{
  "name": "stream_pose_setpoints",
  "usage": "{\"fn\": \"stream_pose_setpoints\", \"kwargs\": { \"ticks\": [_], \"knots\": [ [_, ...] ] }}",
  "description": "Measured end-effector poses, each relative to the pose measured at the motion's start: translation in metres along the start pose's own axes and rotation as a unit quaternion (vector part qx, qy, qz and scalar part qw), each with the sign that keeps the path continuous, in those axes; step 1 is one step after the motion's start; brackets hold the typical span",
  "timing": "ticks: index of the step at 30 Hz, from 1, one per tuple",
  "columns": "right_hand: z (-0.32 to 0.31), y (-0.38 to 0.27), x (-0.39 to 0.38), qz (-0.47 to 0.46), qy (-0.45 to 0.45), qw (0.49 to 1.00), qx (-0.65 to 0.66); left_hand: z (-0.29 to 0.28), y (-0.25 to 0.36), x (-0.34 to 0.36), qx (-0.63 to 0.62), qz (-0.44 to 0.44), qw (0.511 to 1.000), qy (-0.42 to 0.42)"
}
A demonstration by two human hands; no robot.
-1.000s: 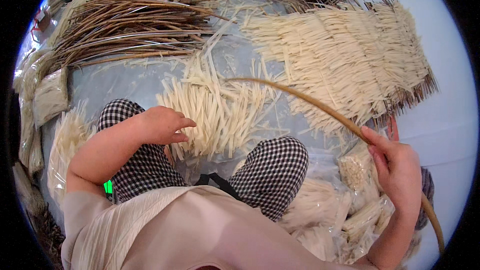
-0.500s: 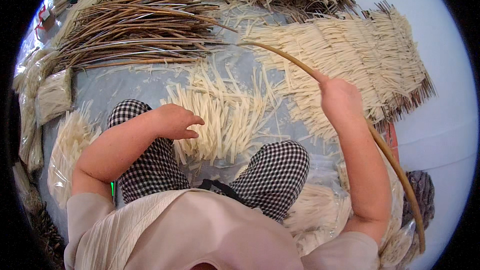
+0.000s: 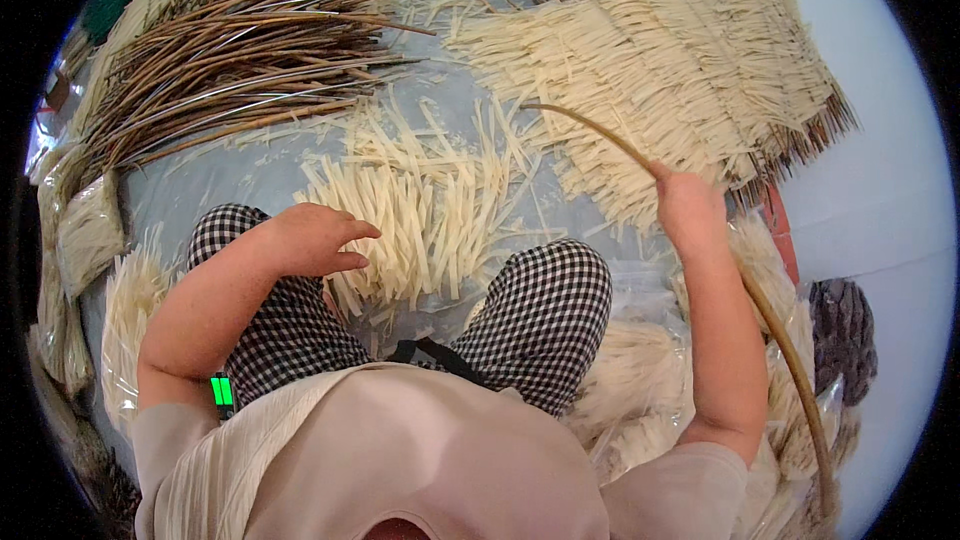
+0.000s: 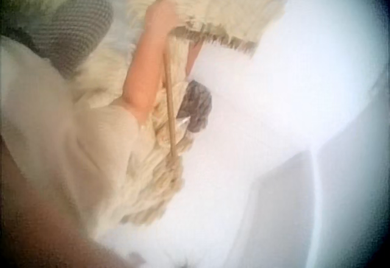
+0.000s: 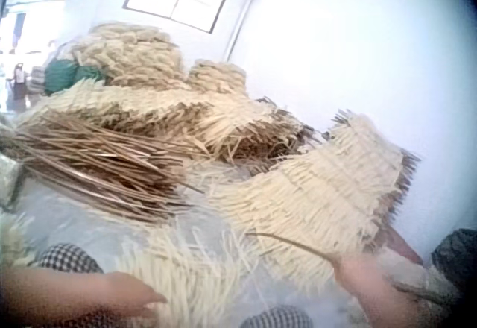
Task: The person gathers white food strips by hand, weighs a bundle on a digital scale, places it into a plastic bag, and uses a wooden stick to organize other strips on the floor.
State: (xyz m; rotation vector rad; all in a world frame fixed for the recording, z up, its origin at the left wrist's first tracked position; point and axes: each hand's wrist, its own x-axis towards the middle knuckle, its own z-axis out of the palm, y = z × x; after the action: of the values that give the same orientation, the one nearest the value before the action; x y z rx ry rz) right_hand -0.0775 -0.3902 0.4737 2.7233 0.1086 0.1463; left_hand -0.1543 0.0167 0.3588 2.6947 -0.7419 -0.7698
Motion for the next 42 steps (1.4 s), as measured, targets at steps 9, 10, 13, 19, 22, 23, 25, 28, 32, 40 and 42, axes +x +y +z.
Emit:
{"fn": "stream_pose_setpoints", "kwargs": {
  "ticks": [9, 10, 13, 19, 22, 23, 25, 28, 32, 40, 42],
  "knots": [
    [-0.099, 0.013, -0.126, -0.107, -0.091, 0.976, 0.166, 0.005, -0.003, -0.015, 0.002, -0.035, 0.999, -0.014],
    [-0.124, 0.018, -0.137, -0.093, -0.108, 0.974, 0.174, 0.004, -0.002, -0.015, 0.001, -0.034, 0.999, -0.017],
    [-0.144, 0.044, -0.150, -0.024, -0.031, 0.985, 0.167, 0.006, 0.000, -0.009, -0.002, -0.016, 1.000, -0.024],
    [-0.123, 0.011, -0.127, -0.083, 0.088, 0.941, 0.315, -0.007, 0.015, 0.007, -0.282, 0.120, 0.949, 0.077],
    [-0.095, -0.054, -0.102, -0.164, 0.020, 0.874, 0.457, -0.025, 0.043, -0.006, -0.667, 0.119, 0.722, 0.144],
    [-0.090, -0.083, -0.093, -0.192, -0.024, 0.852, 0.487, -0.033, 0.040, -0.010, -0.667, 0.103, 0.721, 0.161],
    [-0.095, -0.113, -0.075, -0.174, -0.063, 0.870, 0.456, -0.050, 0.028, -0.018, -0.854, 0.127, 0.487, 0.135],
    [-0.040, -0.108, -0.039, -0.187, -0.072, 0.883, 0.426, -0.057, -0.037, -0.014, -0.821, 0.051, 0.493, 0.283],
    [0.042, -0.062, 0.004, -0.083, -0.227, 0.902, 0.358, -0.034, -0.205, -0.019, -0.819, -0.069, 0.437, 0.366],
    [0.161, -0.174, 0.158, -0.158, -0.090, 0.837, 0.517, -0.049, -0.395, 0.047, -0.743, -0.199, 0.434, 0.469],
    [0.144, -0.241, 0.242, -0.152, -0.036, 0.795, 0.586, -0.095, -0.383, 0.040, -0.745, -0.135, 0.463, 0.461]
  ]
}}
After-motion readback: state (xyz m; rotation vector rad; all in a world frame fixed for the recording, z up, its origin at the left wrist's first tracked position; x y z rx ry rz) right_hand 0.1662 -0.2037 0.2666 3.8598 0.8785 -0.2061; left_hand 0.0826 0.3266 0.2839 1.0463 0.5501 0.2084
